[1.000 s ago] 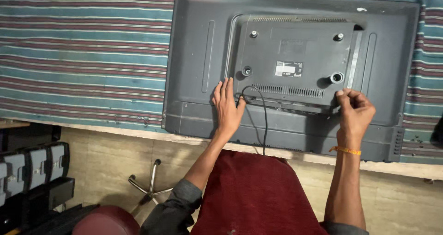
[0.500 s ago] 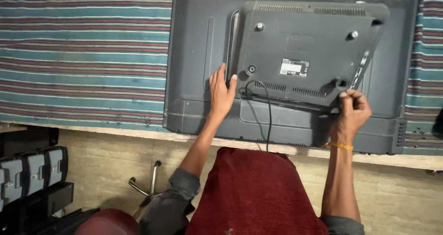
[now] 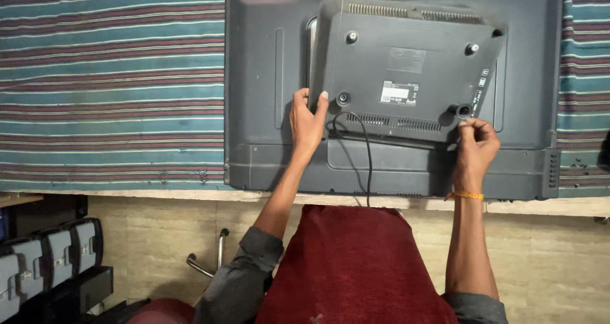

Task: The person uses a power drill to remove screws from the back cover of a television, then detaches the cover and disconnects internal cables. They proceed to remove the main circuit board from the chassis.

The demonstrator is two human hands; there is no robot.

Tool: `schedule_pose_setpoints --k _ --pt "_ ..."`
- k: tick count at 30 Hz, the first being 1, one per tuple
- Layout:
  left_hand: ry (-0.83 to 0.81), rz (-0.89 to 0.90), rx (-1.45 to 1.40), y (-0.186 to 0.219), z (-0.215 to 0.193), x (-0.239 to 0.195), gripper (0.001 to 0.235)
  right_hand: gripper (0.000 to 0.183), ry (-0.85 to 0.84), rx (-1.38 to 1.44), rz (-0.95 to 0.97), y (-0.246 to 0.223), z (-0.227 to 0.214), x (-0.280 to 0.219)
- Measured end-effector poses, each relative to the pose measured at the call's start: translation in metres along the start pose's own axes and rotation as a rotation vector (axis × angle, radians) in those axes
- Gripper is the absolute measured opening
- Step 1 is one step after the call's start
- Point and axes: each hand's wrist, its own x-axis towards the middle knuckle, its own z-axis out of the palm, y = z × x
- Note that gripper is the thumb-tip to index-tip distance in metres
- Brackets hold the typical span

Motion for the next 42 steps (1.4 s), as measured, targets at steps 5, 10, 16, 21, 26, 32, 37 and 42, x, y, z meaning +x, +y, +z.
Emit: schedule_pose_setpoints --k 5,10,16,21,26,32,37,42 --pt "0.044 0.088 0.143 -0.007 0.012 0.013 0.048 0.007 0.07 -0.265 -0.174 0.018 0.008 0.006" --pt "-0.021 0.022 0.173 -0.004 0.008 0.011 0.053 0.008 0.106 -0.432 -0.24 0.014 0.006 0.004" --pt "0.006 -0.003 0.051 0.033 -0.004 -0.024 0.056 0.007 0.097 -0.154 -0.125 -0.015 0.011 -0.002" --pt "0.039 -0.014 0.045 0.027 -0.041 -0.024 0.056 0.007 0.009 -0.127 -0.161 -0.068 0.024 -0.042" --pt "0.098 -0.031 -0.097 -0.034 -0.123 -0.027 0.045 0.015 -0.172 -0.418 -0.364 -0.124 0.055 -0.098" --pt "0.307 0.039 -0.229 -0.121 -0.23 -0.019 0.031 0.023 -0.553 -0.333 -0.339 -0.134 0.137 -0.126" --pt "0.389 -0.131 -0.391 -0.183 -0.254 -0.025 0.028 0.028 -0.67 -0.337 -0.467 -0.123 0.191 -0.119" --pt "0.447 -0.333 -0.367 -0.219 -0.243 -0.03 0.024 0.026 -0.678 -0.373 -0.5 -0.117 0.221 -0.105"
